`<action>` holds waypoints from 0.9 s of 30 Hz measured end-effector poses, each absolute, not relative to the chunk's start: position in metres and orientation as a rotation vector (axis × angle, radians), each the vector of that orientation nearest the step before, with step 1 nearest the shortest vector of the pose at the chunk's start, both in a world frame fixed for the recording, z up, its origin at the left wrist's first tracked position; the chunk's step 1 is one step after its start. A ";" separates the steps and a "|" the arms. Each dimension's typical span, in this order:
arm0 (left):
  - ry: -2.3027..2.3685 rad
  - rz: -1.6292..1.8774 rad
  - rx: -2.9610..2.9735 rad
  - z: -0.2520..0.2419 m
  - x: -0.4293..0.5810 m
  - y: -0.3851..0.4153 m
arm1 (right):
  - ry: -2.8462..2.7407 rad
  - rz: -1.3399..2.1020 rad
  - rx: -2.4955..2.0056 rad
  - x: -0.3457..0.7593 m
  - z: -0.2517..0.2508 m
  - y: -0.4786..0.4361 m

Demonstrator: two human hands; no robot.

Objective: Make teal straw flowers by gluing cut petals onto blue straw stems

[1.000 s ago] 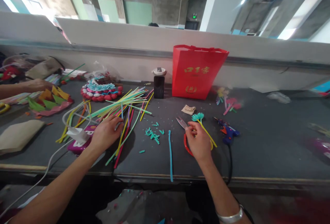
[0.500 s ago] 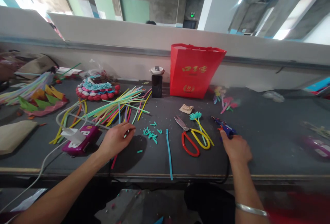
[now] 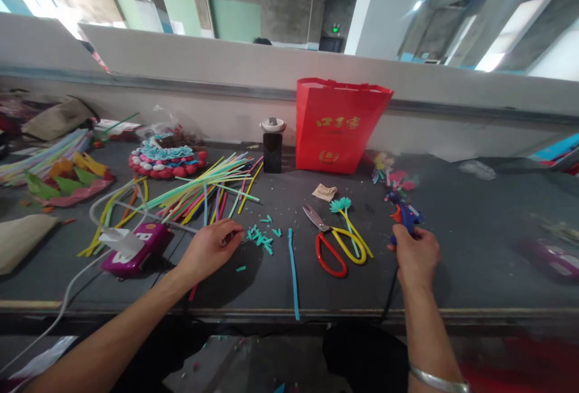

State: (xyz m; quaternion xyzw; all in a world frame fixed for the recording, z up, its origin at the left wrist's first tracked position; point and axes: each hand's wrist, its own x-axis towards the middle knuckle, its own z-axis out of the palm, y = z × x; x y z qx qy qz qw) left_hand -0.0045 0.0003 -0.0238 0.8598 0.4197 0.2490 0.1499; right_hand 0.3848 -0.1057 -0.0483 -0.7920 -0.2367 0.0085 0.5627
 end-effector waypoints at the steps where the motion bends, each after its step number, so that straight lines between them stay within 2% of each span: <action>1: 1.173 0.733 2.447 -0.025 -0.003 -0.001 | -0.562 0.064 -1.811 0.373 -0.043 -0.105; 6: 0.945 0.770 2.365 -0.031 0.010 -0.011 | -0.715 0.215 -1.570 0.295 -0.022 -0.099; 12: 0.815 0.722 2.293 -0.032 0.025 -0.029 | -1.139 -0.186 -1.566 0.223 -0.004 -0.103; 17: 0.764 0.713 2.270 -0.032 0.028 -0.035 | -1.322 -0.357 -1.612 0.205 0.002 -0.098; 27: 0.770 0.719 2.259 -0.033 0.028 -0.035 | -1.324 -0.286 -1.640 0.206 -0.006 -0.079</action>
